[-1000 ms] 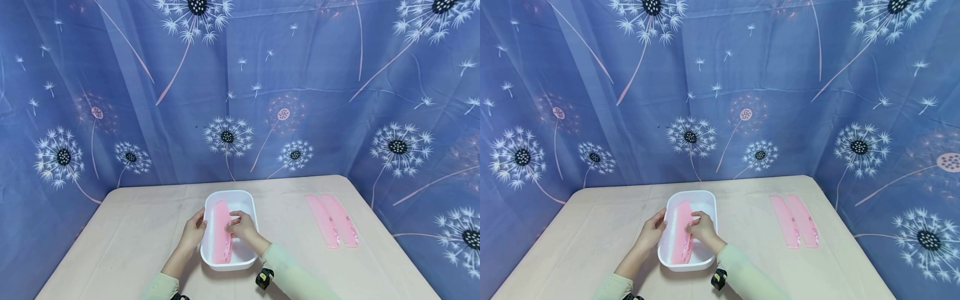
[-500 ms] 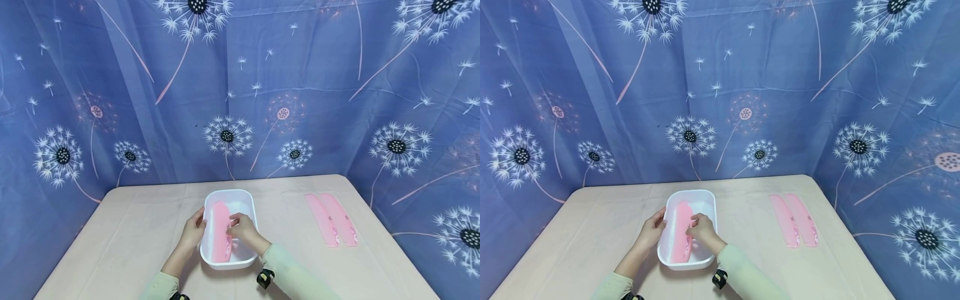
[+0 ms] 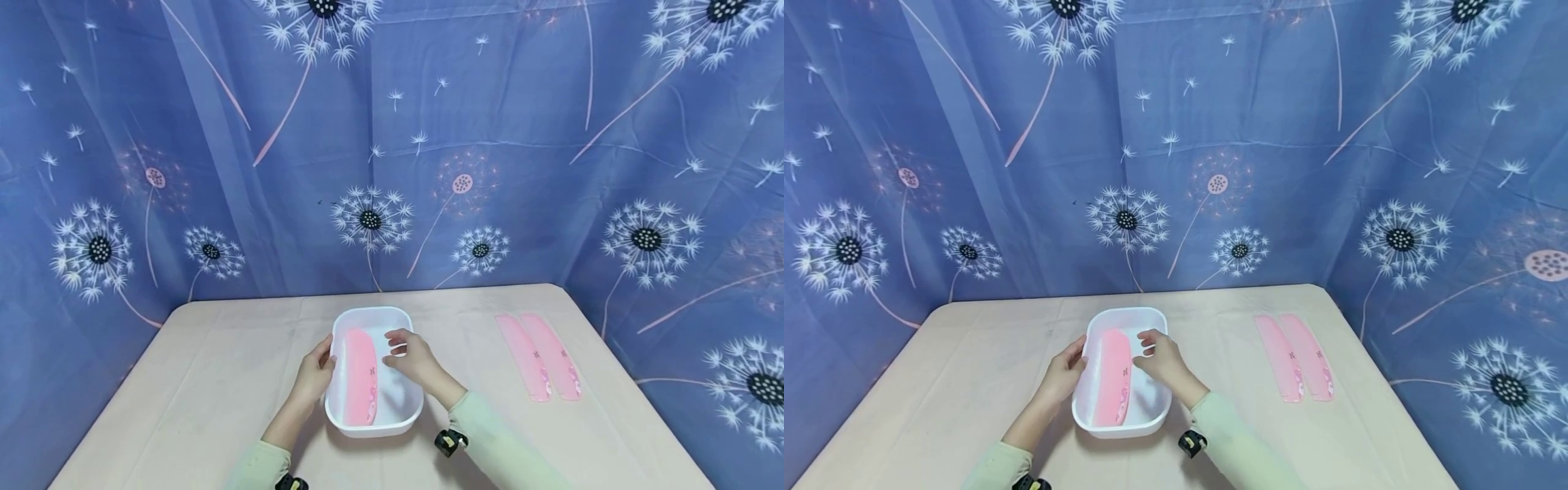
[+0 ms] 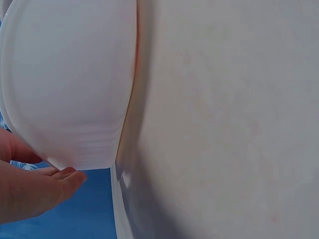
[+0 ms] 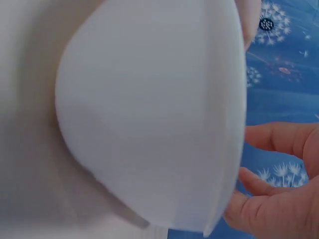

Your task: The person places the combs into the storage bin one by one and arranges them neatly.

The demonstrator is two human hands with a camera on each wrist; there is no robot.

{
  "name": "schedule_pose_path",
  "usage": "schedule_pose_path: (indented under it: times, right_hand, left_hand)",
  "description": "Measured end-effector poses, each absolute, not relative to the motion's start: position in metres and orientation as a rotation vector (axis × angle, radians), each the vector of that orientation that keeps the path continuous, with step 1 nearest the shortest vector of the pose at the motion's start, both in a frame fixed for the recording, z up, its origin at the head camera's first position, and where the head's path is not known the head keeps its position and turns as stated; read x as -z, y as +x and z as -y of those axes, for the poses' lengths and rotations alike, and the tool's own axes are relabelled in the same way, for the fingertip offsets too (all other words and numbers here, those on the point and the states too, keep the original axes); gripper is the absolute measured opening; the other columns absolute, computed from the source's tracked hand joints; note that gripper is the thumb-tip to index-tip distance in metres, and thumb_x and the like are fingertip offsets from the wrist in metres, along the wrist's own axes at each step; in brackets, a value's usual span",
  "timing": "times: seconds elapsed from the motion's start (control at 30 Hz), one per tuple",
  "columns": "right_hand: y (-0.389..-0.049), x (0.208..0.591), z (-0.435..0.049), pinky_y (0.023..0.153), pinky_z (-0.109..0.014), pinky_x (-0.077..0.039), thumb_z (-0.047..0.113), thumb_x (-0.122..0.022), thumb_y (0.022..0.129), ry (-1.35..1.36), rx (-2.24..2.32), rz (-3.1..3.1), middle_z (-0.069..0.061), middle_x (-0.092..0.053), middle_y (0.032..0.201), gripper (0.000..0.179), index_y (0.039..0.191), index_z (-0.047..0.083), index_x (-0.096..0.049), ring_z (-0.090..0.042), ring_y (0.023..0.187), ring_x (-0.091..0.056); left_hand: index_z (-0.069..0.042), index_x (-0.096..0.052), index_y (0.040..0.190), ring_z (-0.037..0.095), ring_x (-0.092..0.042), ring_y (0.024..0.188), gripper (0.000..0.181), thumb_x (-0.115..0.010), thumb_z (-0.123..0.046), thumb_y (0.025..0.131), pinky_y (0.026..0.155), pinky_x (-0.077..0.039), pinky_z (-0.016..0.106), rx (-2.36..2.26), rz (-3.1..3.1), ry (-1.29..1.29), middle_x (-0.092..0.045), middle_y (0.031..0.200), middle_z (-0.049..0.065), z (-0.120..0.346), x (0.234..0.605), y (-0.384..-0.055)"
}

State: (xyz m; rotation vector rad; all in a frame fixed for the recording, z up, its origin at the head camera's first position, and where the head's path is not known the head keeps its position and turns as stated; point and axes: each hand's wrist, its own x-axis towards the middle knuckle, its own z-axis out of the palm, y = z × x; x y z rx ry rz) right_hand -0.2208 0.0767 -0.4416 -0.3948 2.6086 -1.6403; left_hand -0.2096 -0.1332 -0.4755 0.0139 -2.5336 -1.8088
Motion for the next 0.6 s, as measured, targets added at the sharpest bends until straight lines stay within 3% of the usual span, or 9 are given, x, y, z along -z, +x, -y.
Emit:
schedule_pose_path:
  times: [0.27,0.5,0.6]
  right_hand:
    - [-0.229,0.439,-0.098,0.074,-0.033,-0.059,-0.007,-0.068,0.078,-0.332,1.806,-2.587,-0.026,-0.063,0.102,0.04,0.116,-0.01,-0.059,-0.035,0.091,-0.064]
    - [-0.234,0.44,-0.125,0.079,-0.034,-0.059,-0.01,-0.065,0.079,-0.266,1.911,-2.608,-0.027,-0.065,0.101,0.039,0.117,-0.012,-0.058,-0.038,0.092,-0.064]
    - [-0.236,0.44,-0.139,0.079,-0.03,-0.058,-0.009,-0.066,0.08,-0.202,1.94,-2.62,-0.024,-0.066,0.102,0.039,0.118,-0.01,-0.058,-0.038,0.095,-0.064]
  left_hand:
    - [0.008,-0.029,0.146,0.043,-0.033,0.136,0.05,-0.042,0.002,0.097,0.112,-0.033,0.047,1.819,2.539,0.01,-0.033,0.148,0.029,0.135,0.475,-0.209]
    - [0.008,-0.03,0.145,0.043,-0.034,0.135,0.05,-0.043,0.003,0.097,0.112,-0.033,0.048,1.826,2.529,0.014,-0.033,0.148,0.029,0.135,0.476,-0.208]
    - [0.008,-0.03,0.145,0.043,-0.034,0.135,0.05,-0.043,0.002,0.097,0.112,-0.033,0.047,1.83,2.531,0.025,-0.034,0.148,0.029,0.135,0.477,-0.209]
